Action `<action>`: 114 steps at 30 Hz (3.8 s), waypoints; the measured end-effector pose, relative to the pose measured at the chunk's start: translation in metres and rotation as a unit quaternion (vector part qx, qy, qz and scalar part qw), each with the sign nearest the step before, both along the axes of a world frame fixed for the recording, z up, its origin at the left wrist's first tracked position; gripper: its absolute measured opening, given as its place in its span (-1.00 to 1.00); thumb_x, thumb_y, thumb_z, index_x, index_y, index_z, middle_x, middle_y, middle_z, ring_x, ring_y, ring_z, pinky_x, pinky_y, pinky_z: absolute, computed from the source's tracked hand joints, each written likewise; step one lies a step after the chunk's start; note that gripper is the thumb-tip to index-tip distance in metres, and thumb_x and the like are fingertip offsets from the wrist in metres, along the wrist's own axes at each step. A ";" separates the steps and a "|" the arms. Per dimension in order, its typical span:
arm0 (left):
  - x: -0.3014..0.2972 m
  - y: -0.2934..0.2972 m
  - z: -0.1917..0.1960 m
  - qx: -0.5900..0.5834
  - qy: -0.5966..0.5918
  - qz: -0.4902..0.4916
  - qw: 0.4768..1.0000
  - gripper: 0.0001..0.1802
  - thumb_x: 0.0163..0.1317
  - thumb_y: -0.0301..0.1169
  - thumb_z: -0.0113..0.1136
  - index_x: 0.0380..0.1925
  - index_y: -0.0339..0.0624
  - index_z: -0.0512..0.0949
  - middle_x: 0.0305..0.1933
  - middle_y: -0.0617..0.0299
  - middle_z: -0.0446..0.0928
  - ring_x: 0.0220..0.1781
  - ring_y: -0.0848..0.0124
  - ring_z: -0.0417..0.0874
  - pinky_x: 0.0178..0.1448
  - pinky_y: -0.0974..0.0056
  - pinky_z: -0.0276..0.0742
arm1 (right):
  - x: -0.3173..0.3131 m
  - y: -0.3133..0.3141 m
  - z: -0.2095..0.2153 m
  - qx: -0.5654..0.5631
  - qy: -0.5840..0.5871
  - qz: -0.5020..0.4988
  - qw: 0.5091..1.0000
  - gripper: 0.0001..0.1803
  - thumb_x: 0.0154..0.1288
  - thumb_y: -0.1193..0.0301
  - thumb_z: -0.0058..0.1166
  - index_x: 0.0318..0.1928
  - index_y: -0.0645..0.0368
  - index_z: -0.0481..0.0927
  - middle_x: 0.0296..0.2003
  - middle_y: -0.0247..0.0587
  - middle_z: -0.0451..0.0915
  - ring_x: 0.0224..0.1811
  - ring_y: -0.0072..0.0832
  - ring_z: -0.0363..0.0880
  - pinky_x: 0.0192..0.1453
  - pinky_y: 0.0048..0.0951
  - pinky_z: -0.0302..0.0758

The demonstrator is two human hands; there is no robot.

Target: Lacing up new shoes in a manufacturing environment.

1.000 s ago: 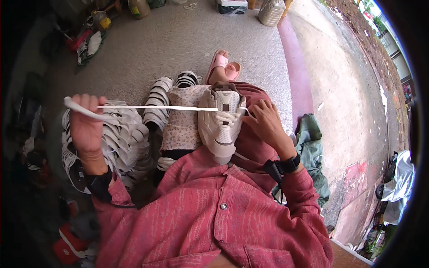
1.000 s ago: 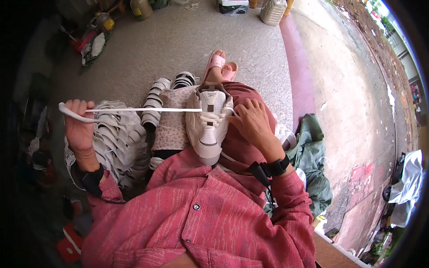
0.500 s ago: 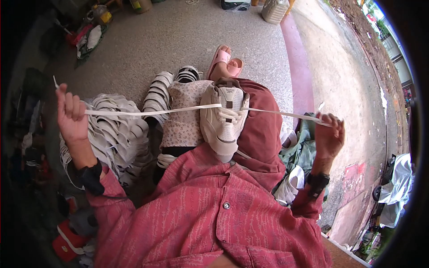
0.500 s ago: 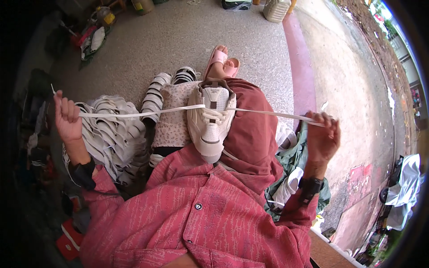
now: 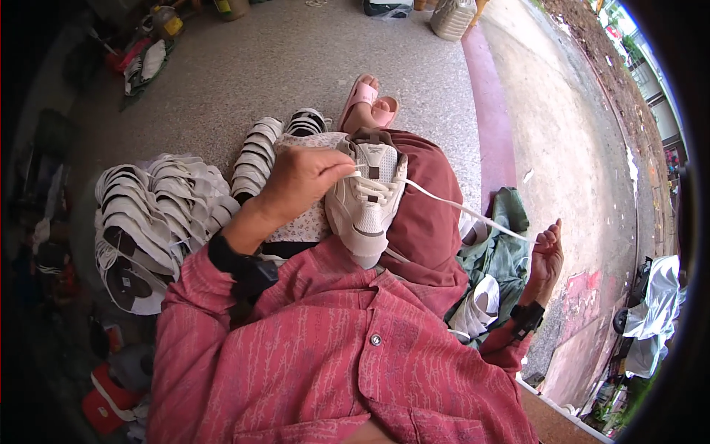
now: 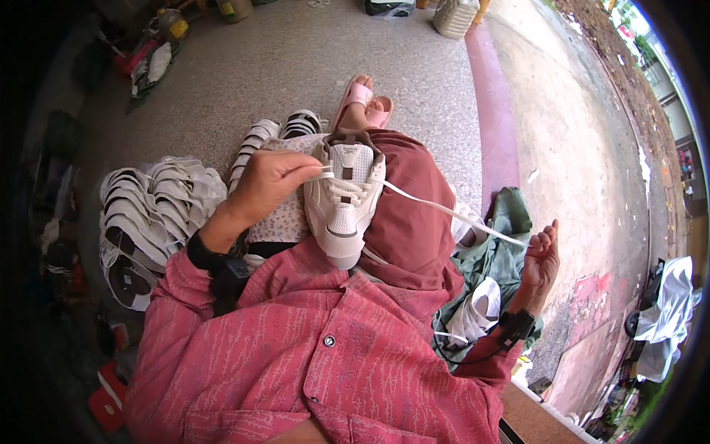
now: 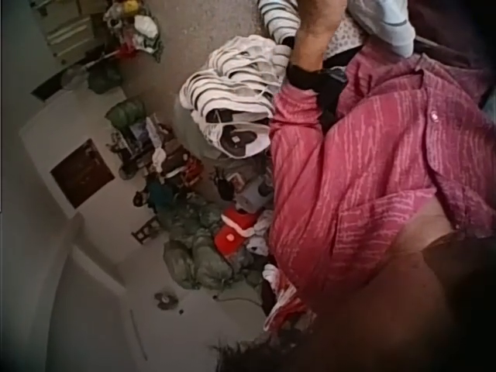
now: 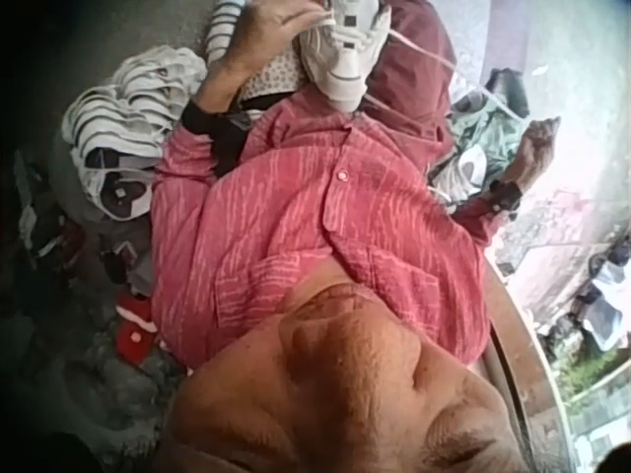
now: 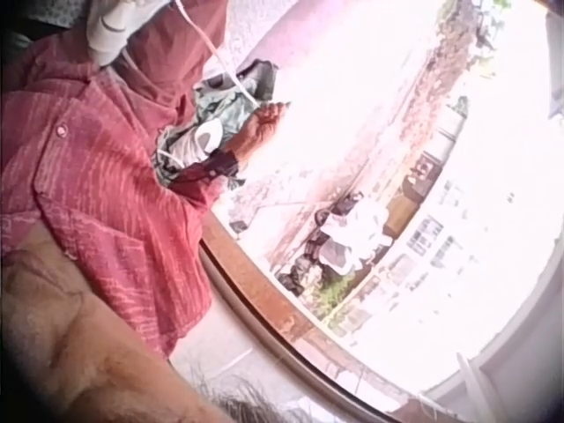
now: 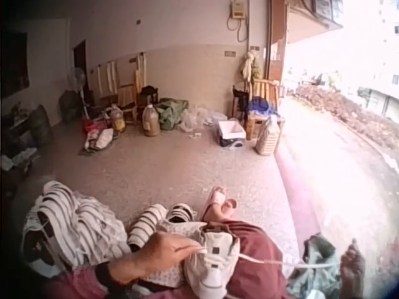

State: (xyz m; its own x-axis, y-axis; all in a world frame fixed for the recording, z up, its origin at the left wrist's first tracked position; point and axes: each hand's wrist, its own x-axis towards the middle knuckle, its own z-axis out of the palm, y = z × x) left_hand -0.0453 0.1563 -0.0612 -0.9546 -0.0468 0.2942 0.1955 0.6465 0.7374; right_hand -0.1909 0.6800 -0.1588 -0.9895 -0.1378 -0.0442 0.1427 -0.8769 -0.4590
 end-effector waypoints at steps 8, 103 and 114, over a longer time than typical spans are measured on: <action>-0.026 0.018 -0.017 -0.162 0.075 -0.010 0.984 -0.90 0.04 -0.48 0.33 -0.40 -0.21 0.66 -0.36 0.18 0.54 -0.31 0.27 0.64 -0.27 0.27 0.55 | 0.020 -0.085 0.011 0.287 -0.016 -0.005 0.958 -0.61 0.44 0.50 -0.02 0.22 0.33 0.37 -0.22 -0.20 0.60 -0.39 -0.59 0.53 -0.32 -0.60 0.47; -0.047 -0.013 -0.026 -0.183 0.036 -0.111 0.976 -0.82 -0.02 -0.32 0.30 -0.42 -0.12 0.57 -0.16 0.16 0.39 0.01 0.19 0.43 0.17 0.14 0.35 | 0.029 -0.281 0.075 0.656 0.367 0.088 0.653 -0.90 0.25 0.60 0.13 -0.21 0.24 0.60 -0.27 -0.22 0.57 -0.29 -0.49 0.61 -0.27 -0.50 0.56; -0.056 -0.020 -0.039 -0.115 -0.039 -0.159 0.980 -0.86 -0.04 -0.35 0.26 -0.48 -0.15 0.57 -0.25 0.24 0.45 0.01 0.22 0.41 0.17 0.14 0.34 | 0.029 -0.319 0.069 0.729 0.497 0.135 0.451 -0.85 0.28 0.36 0.09 -0.28 0.18 0.50 -0.22 -0.12 0.50 -0.26 -0.09 0.58 -0.32 -0.10 0.48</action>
